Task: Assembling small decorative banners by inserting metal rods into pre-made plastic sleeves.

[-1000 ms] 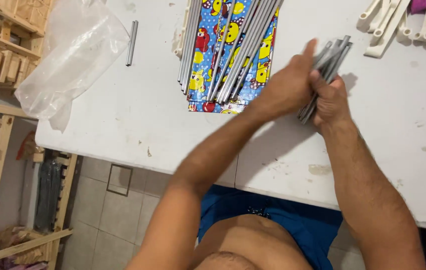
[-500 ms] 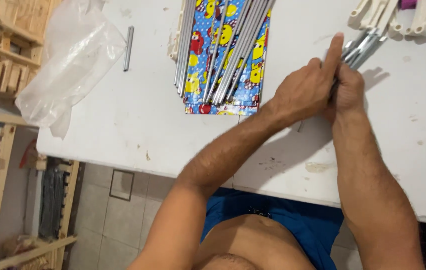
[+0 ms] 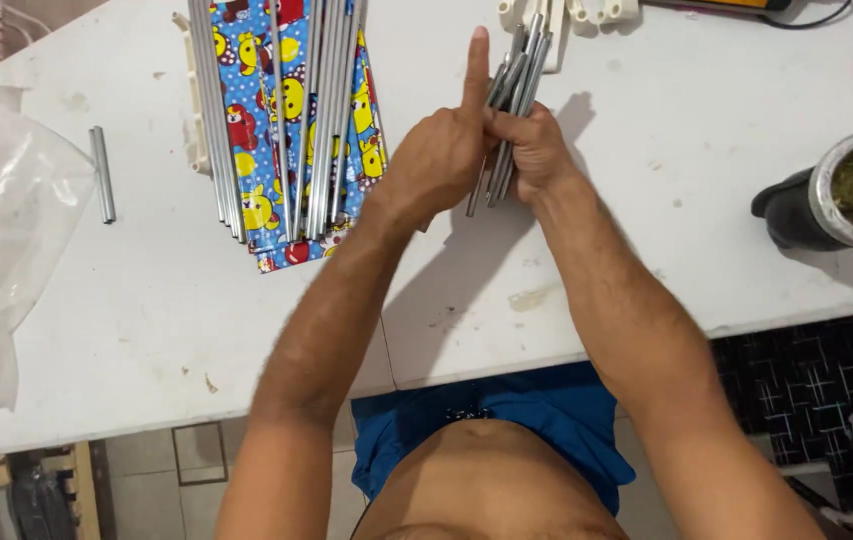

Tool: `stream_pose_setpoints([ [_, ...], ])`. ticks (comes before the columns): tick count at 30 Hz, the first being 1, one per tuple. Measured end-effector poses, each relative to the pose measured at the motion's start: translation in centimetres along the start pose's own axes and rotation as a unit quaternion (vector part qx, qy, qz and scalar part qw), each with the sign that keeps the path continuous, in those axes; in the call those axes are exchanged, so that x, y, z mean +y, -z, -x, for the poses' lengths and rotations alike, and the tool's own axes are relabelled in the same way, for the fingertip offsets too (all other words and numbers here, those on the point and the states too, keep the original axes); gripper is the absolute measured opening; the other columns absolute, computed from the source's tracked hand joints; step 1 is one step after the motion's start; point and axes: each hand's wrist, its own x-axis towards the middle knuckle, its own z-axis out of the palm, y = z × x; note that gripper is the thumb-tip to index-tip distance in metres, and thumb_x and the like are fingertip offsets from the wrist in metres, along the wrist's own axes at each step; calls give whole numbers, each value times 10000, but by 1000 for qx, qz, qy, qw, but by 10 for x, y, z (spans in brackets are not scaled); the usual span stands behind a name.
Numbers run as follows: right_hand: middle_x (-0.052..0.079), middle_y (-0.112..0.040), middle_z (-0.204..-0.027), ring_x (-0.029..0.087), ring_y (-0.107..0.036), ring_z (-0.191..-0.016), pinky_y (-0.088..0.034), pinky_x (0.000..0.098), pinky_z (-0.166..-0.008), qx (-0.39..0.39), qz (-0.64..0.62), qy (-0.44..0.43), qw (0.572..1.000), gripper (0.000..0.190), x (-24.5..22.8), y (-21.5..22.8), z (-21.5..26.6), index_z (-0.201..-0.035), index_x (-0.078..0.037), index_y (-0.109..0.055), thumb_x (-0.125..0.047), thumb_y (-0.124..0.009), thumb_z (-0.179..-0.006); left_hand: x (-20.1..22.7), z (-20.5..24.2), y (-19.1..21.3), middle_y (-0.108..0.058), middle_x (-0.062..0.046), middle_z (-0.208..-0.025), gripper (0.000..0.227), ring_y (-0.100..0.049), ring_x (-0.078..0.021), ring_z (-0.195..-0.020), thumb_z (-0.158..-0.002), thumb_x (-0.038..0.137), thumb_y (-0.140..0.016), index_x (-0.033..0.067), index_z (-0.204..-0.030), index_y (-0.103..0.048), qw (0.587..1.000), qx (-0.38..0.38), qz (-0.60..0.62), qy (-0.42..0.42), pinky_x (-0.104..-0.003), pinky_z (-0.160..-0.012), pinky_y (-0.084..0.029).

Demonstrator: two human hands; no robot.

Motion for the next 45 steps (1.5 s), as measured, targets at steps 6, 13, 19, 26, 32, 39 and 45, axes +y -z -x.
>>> stream_pose_setpoints([
  [6, -49, -503, -560, 104, -483, -505, -425, 283, -482, -18, 80, 28, 996, 195, -6, -7, 7, -658, -120, -586, -12, -719, -752, -3, 1, 10, -711, -190, -774, 838, -643, -358, -603, -1092, 163, -441, 177, -1617, 212, 994, -55, 89, 16, -474, -601, -450],
  [13, -10, -510, -571, 104, -498, -536, -462, 280, -540, 119, 37, 20, 992, 228, 8, -10, -1, -716, -124, -548, -5, -724, -800, -27, -3, -14, -556, -336, -1410, 798, -687, -512, -871, -1146, 401, -447, 315, -1600, 204, 997, -7, 75, 17, -546, -721, -524],
  [19, -62, -449, -569, 74, -420, -520, -369, 243, -506, 75, 60, 42, 995, 219, 6, -9, -3, -623, -134, -513, 21, -582, -762, -12, -8, -11, -610, -259, -1318, 747, -652, -433, -1131, -1063, 317, -425, 192, -1635, 39, 992, -48, 91, 78, -514, -869, -510],
  [26, 152, -680, -680, 247, -686, -628, -631, 385, -610, 150, -4, 97, 984, 85, -15, -13, -1, -793, 23, -655, -47, -671, -838, 6, 30, -19, -529, -239, -1479, 549, -607, -434, -1291, -962, 324, -560, 213, -1462, -362, 964, -27, 221, 145, -440, -672, -678],
  [32, 145, -640, -696, 279, -683, -603, -587, 413, -547, 132, -116, 193, 965, 153, 25, 1, -22, -827, 33, -616, 51, -755, -764, -27, 28, -117, -653, -112, -1376, 525, -624, -239, -1252, -1021, 394, -689, 42, -1395, -583, 736, 365, 569, -20, -389, -1123, -496],
  [39, 131, -668, -844, 248, -677, -718, -645, 392, -783, 46, -37, 129, 990, 244, 30, -10, -4, -995, -6, -617, 96, -704, -792, -10, 10, -99, -699, -76, -1271, 240, -641, -203, -1215, -1040, 172, -573, 105, -1255, -655, 756, 426, 488, 91, -337, -1114, -513],
  [45, 82, -622, -721, 177, -625, -555, -544, 338, -493, 119, 27, 51, 991, 170, 0, -30, 15, -892, -42, -591, 7, -735, -815, -87, 10, -7, -773, -54, -1118, 198, -753, -202, -981, -970, 187, -621, 159, -1149, -702, 897, 345, 192, 196, -350, -818, -660],
])
